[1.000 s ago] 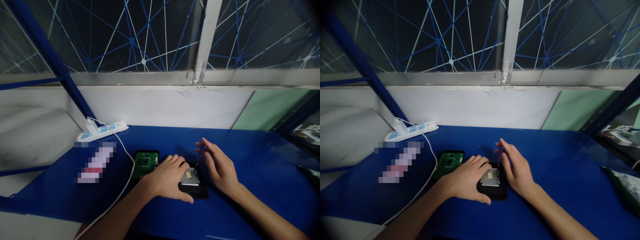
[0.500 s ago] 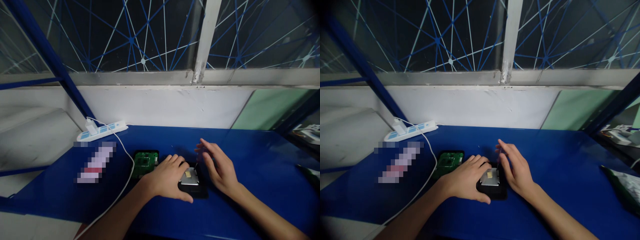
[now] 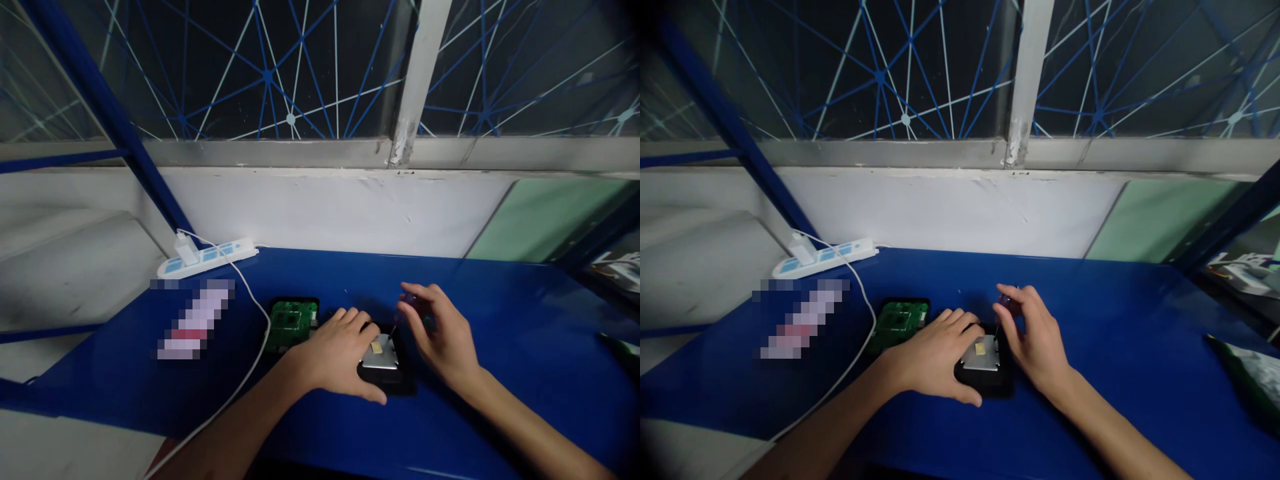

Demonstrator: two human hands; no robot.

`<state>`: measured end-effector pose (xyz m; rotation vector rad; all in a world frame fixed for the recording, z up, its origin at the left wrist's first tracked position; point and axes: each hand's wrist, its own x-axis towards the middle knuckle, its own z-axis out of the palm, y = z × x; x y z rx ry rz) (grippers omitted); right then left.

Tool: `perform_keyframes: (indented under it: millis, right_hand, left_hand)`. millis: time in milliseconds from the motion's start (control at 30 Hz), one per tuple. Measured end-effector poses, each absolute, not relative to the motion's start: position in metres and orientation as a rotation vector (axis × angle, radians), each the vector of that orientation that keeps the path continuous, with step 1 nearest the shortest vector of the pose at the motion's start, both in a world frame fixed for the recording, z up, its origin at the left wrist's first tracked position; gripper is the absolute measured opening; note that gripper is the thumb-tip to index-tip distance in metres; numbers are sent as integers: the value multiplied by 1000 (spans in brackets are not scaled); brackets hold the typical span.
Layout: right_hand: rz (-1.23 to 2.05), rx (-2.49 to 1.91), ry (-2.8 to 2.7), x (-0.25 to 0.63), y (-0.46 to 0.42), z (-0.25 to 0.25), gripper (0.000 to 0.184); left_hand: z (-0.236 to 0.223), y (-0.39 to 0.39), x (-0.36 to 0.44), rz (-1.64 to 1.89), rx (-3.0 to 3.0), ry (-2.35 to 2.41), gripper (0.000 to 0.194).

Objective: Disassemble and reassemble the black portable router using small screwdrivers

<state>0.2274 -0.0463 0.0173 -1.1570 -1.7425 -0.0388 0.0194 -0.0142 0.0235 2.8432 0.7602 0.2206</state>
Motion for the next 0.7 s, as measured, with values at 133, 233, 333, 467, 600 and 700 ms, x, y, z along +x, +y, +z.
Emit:
perform_keyframes:
  millis: [133, 233, 333, 467, 600, 700]
  right_hand:
    - [-78, -1181, -1746, 227, -46, 15, 31]
    - [-69, -1144, -1820, 230, -45, 12, 41]
    - [-77, -1077, -1889, 233, -45, 11, 53]
    - [-137, -1016, -1849, 235, -45, 11, 57]
    - [-142, -1002, -1783, 236, -45, 8, 43]
    - [-111, -1022, -1767, 234, -45, 5, 26]
  left_hand:
    - [23, -14, 19, 229, 2846, 760, 77]
    - [22, -13, 18, 242, 2841, 750, 79]
    - [24, -11, 18, 269, 2812, 730, 74]
    - [31, -2, 15, 421, 2744, 765, 39]
    - [36, 13, 7, 615, 2747, 1019, 22]
    - [36, 22, 1, 652, 2780, 1207, 24]
